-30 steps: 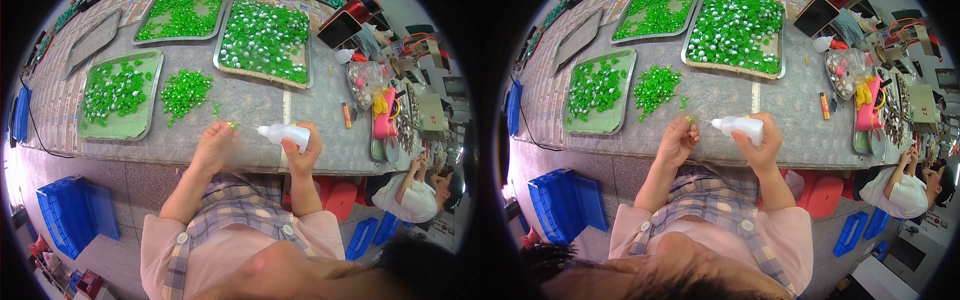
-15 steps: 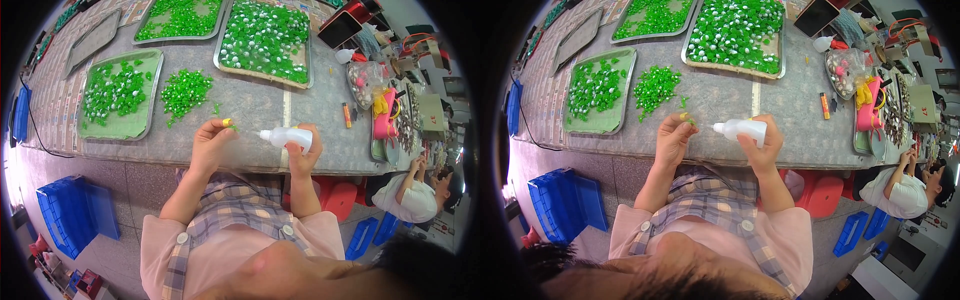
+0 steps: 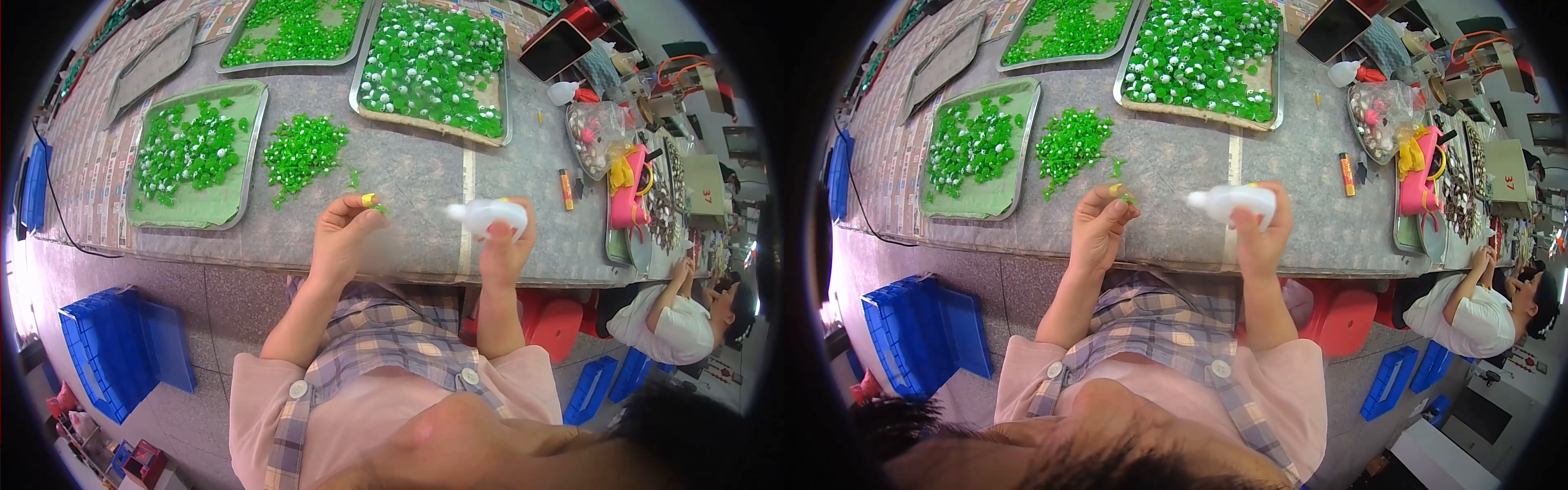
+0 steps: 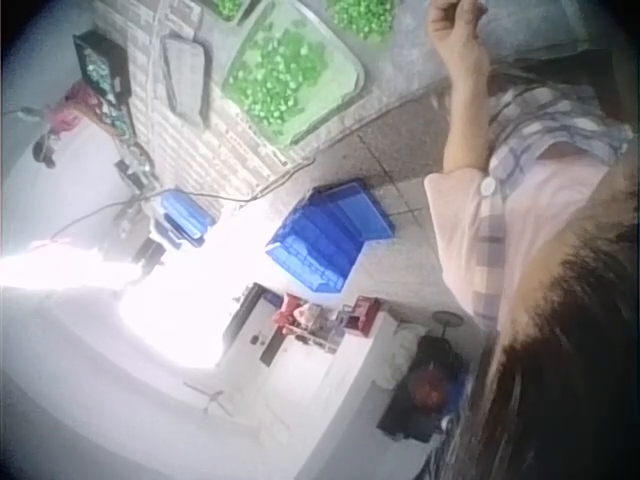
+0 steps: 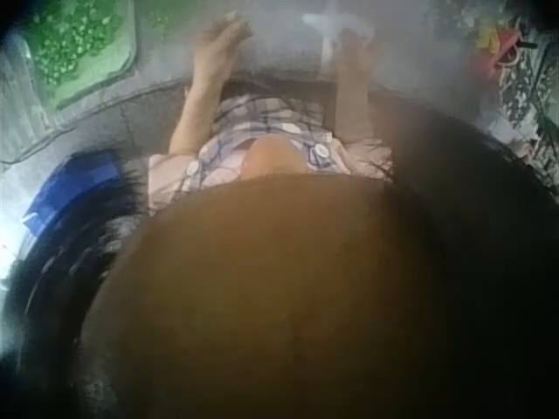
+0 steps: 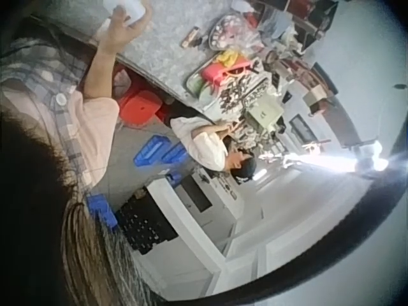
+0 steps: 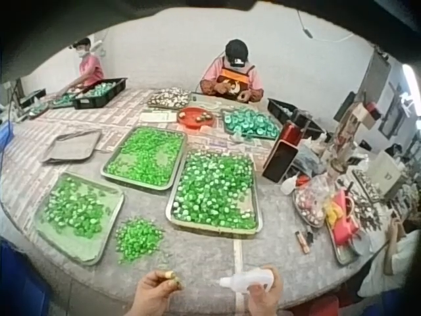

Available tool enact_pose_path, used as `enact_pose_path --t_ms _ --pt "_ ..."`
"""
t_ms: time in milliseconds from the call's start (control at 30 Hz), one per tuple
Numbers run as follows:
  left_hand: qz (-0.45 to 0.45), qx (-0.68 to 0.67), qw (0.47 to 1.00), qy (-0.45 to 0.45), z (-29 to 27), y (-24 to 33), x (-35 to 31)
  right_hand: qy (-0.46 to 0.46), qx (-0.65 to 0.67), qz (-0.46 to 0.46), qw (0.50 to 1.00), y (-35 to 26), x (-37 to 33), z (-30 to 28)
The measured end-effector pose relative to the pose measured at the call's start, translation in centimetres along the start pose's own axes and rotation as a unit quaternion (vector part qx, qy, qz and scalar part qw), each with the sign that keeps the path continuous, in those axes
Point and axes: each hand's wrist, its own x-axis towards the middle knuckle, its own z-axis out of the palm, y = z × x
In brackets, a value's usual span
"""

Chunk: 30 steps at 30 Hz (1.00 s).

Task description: The person applies glue from a squeeze bottle to small green plastic parts and attaches round white pieces to them by hand to assemble figurines.

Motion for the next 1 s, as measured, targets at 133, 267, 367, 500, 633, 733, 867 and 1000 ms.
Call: enact_pose_path --t_ms 133,267,367,500,633,733,867,1000 --pt "0.004 -0.016 1.000 0.001 -0.2 -0.2 0.1 0.028 0.036 0.050 0.998 0.2 2.6 -2.3" --pt "0.010 -0.033 0.999 0.006 -0.5 -0.1 0.1 0.042 -0.056 0.084 0.994 1.3 6.3 -6.0" --pt "0.011 -0.032 0.999 -0.002 -0.4 -0.2 0.3 0.075 -0.086 0.070 0.991 3.6 7.9 -9.0" --pt "0.013 -0.032 0.999 0.007 -0.5 -0.1 0.4 0.106 -0.123 0.042 0.986 4.2 8.3 -9.9" --pt "0.011 -0.025 0.999 0.024 -0.5 0.0 0.5 0.228 -0.508 -0.233 0.797 1.0 8.3 -7.1" --pt "0.003 -0.027 0.999 0.021 0.0 -0.1 0.6 0.092 -0.452 -0.265 0.847 -1.0 9.2 -3.9" --pt "0.010 -0.035 0.999 0.004 0.1 -0.1 0.2 -0.068 -0.460 -0.192 0.864 3.8 13.7 -0.4" --pt "0.029 -0.036 0.999 0.012 -0.6 0.7 -0.2 -0.108 -0.487 -0.171 0.849 7.4 15.9 0.4"
